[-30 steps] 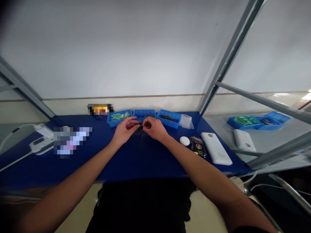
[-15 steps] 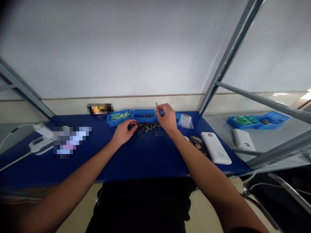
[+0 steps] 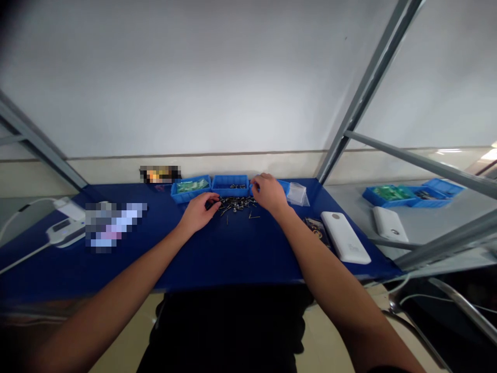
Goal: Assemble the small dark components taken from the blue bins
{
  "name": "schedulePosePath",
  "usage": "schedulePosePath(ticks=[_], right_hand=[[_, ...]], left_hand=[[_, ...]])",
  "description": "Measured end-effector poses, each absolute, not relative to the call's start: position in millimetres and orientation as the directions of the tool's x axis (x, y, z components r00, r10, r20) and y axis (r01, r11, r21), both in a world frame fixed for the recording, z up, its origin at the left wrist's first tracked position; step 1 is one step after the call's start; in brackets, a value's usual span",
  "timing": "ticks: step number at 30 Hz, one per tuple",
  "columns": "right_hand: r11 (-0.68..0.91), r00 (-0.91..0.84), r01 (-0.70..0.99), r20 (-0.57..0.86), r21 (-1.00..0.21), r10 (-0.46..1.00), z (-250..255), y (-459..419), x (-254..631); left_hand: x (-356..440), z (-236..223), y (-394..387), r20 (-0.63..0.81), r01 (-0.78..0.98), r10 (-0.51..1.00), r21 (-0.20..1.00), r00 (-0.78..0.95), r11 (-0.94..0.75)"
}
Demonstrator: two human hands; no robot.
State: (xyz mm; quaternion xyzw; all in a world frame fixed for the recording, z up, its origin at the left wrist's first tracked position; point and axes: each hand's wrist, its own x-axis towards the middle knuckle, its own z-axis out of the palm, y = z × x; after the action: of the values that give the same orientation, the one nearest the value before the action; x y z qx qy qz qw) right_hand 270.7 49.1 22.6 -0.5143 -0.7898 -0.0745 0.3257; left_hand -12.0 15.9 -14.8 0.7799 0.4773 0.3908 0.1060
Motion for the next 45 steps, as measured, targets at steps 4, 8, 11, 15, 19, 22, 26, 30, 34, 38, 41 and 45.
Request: schedulePosePath(ticks=[4, 8, 11, 15, 19, 22, 26, 30, 34, 38, 41, 45], right_hand=[[0.625, -0.498, 0.761, 0.46, -0.175, 0.735, 18, 34, 252], [0.732, -0.637, 0.666, 0.401, -0.145, 0.659, 6, 27, 238], [0.752, -0.671, 0.643, 0.368, -0.142, 0.643, 2, 28, 233], [0.751, -0.666, 0.64, 0.372, -0.161, 0.647, 2, 28, 233], [0.752, -0.668, 0.638, 0.368, -0.164, 0.647, 0, 28, 232], [0.751, -0.667, 0.636, 0.364, -0.174, 0.65, -3, 29, 231], [0.752, -0.656, 0.627, 0.385, -0.201, 0.649, -4, 31, 232], [0.707, -0.589, 0.647, 0.401, -0.287, 0.702, -1, 34, 233], [0.658, -0.475, 0.619, 0.462, -0.43, 0.749, 5, 33, 231], [0.615, -0.331, 0.531, 0.525, -0.584, 0.784, 8, 29, 227], [0.594, -0.287, 0.422, 0.521, -0.685, 0.804, 5, 29, 224], [0.585, -0.285, 0.346, 0.512, -0.734, 0.811, -1, 30, 221]], left_hand=[[-12, -14, 16, 0.507, 0.666, 0.825, 0.527, 0.251, -0.527], [-12, -15, 16, 0.502, 0.67, 0.817, 0.505, 0.285, -0.544], [-10, -14, 15, 0.486, 0.661, 0.824, 0.52, 0.293, -0.541], [-9, -13, 13, 0.474, 0.656, 0.832, 0.534, 0.29, -0.533], [-9, -14, 13, 0.477, 0.656, 0.828, 0.53, 0.295, -0.538], [-9, -16, 15, 0.475, 0.653, 0.827, 0.53, 0.3, -0.541], [-8, -14, 14, 0.472, 0.65, 0.829, 0.536, 0.3, -0.539], [-7, -10, 11, 0.468, 0.648, 0.832, 0.541, 0.298, -0.536], [-6, -7, 8, 0.474, 0.646, 0.83, 0.541, 0.296, -0.539], [-4, -8, 7, 0.497, 0.648, 0.804, 0.501, 0.328, -0.574], [-3, -8, 6, 0.512, 0.638, 0.786, 0.485, 0.347, -0.598], [-2, -8, 6, 0.511, 0.623, 0.78, 0.49, 0.362, -0.61]])
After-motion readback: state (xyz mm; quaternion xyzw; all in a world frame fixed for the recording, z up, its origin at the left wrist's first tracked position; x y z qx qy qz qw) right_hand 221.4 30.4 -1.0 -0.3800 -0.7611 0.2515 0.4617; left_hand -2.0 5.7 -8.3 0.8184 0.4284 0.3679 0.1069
